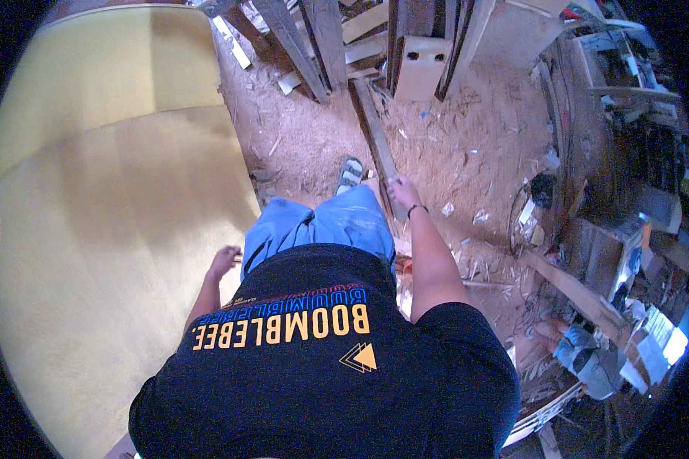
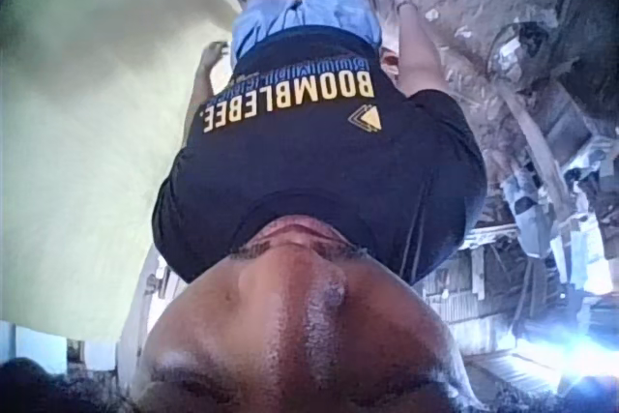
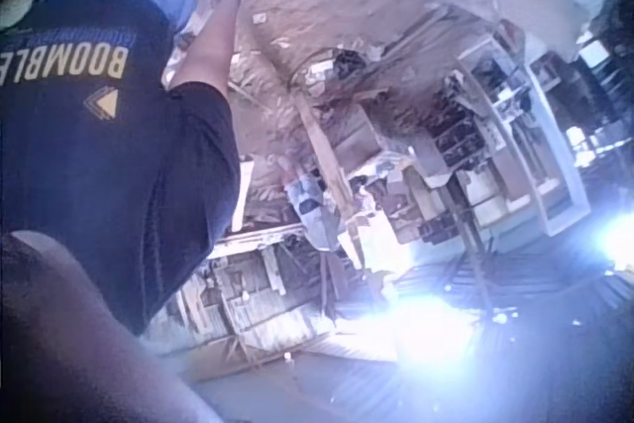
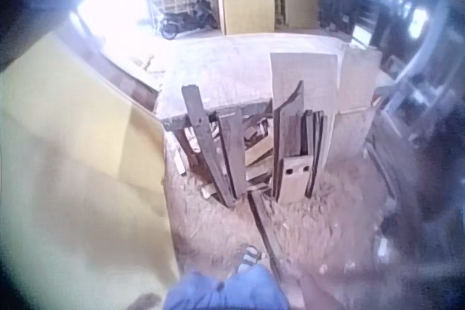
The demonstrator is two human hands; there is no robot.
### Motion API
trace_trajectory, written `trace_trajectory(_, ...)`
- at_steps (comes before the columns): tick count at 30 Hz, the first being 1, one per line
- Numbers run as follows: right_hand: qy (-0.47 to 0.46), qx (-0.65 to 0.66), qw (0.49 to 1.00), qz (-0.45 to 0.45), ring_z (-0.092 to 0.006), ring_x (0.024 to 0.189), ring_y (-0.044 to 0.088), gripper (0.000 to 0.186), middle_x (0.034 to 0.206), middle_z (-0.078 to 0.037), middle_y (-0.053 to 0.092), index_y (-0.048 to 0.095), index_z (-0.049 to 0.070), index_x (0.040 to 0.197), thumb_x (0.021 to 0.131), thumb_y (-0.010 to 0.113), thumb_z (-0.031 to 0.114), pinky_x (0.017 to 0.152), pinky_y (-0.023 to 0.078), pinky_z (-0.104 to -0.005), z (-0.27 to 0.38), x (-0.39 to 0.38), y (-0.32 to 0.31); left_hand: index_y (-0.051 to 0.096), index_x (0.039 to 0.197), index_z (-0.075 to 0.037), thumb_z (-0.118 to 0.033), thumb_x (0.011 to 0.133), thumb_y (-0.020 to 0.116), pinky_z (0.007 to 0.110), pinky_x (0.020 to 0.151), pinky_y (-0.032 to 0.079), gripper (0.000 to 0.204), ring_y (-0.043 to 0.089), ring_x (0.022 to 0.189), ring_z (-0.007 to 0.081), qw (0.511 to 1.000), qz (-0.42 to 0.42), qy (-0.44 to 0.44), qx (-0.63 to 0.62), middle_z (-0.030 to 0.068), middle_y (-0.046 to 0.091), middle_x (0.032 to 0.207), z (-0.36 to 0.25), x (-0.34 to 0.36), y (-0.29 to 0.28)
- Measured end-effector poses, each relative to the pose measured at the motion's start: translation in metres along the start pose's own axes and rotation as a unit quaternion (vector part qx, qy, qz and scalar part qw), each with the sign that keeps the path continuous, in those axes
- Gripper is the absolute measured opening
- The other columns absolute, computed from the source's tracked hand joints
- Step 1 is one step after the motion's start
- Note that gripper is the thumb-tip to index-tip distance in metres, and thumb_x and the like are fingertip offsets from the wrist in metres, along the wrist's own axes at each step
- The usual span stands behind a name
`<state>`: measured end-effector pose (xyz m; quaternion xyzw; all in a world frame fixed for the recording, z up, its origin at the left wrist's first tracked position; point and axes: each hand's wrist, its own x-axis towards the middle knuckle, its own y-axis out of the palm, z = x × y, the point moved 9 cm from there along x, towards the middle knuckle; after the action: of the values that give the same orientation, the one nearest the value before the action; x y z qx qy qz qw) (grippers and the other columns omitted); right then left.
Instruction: The person picks up various pieces of wood and plywood from the floor and tables and places them into vertical storage slots.
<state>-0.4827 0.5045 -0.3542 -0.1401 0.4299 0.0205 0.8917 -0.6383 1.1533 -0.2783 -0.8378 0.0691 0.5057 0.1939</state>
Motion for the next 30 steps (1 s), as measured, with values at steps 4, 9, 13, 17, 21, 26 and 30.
trace_trajectory(4,-0.060,0.027,0.998,0.000,-0.0136,0.070,0.062,0.028,0.087,-0.005,0.067,0.061,0.005,0.105,0.094,0.059,0.031,0.059,0.049,-0.0279,0.111,0.069,-0.023,0.061,0.115,-0.001,-0.027,0.095,0.061,0.031,0.075,0.052,0.033,0.067,0.086,0.0194,0.985,-0.075,0.155,0.015,0.0111,0.069,0.103,-0.208,0.016,0.003)
trace_trajectory(9,-0.080,0.068,0.994,0.027,-0.0142,0.074,0.063,0.034,0.093,-0.007,0.066,0.059,0.005,0.109,0.094,0.062,0.036,0.062,0.051,-0.0282,0.220,0.103,-0.019,0.062,0.114,0.001,-0.024,0.095,0.062,0.033,0.079,0.052,0.031,0.066,0.086,0.0189,0.957,-0.066,0.277,0.050,0.0102,0.069,0.101,-0.353,0.039,0.009)
trace_trajectory(13,-0.094,0.142,0.984,0.056,-0.0136,0.076,0.064,0.040,0.094,-0.006,0.065,0.059,0.006,0.112,0.089,0.069,0.037,0.062,0.052,-0.0272,0.279,0.123,-0.001,0.064,0.112,-0.003,-0.023,0.095,0.062,0.033,0.079,0.052,0.027,0.065,0.087,0.0166,0.969,-0.021,0.234,0.071,0.0109,0.070,0.094,-0.362,0.090,0.005)
trace_trajectory(17,-0.104,0.165,0.979,0.059,-0.0143,0.088,0.063,0.057,0.102,-0.006,0.064,0.052,0.006,0.124,0.084,0.076,0.039,0.068,0.053,-0.0297,0.314,0.147,0.010,0.064,0.112,-0.001,-0.026,0.094,0.063,0.033,0.077,0.053,0.031,0.068,0.085,0.0193,0.968,0.020,0.155,0.197,0.0140,0.071,0.098,-0.326,0.151,-0.011)
trace_trajectory(21,-0.123,0.134,0.983,0.037,-0.0181,0.101,0.061,0.067,0.114,-0.009,0.062,0.047,0.006,0.130,0.081,0.079,0.037,0.081,0.052,-0.0335,0.364,0.184,0.000,0.064,0.111,0.001,-0.027,0.093,0.064,0.032,0.075,0.054,0.033,0.069,0.082,0.0206,0.987,0.065,0.051,0.135,0.0148,0.071,0.097,-0.306,0.199,-0.041)
trace_trajectory(26,-0.188,0.082,0.978,0.023,-0.0234,0.117,0.054,0.073,0.129,-0.013,0.053,0.042,0.005,0.137,0.081,0.080,0.032,0.095,0.048,-0.0373,0.462,0.230,-0.017,0.062,0.114,0.000,-0.028,0.095,0.061,0.033,0.074,0.054,0.034,0.068,0.084,0.0201,0.986,0.050,0.082,0.136,0.0133,0.070,0.100,-0.394,0.225,-0.092)
trace_trajectory(30,-0.234,0.028,0.972,0.003,-0.0318,0.127,0.047,0.093,0.137,-0.021,0.047,0.033,0.003,0.143,0.074,0.084,0.039,0.102,0.044,-0.0409,0.538,0.281,-0.033,0.060,0.118,-0.004,-0.030,0.096,0.058,0.032,0.073,0.051,0.034,0.066,0.088,0.0196,0.992,-0.008,0.121,0.036,0.0115,0.069,0.107,-0.475,0.230,-0.129)
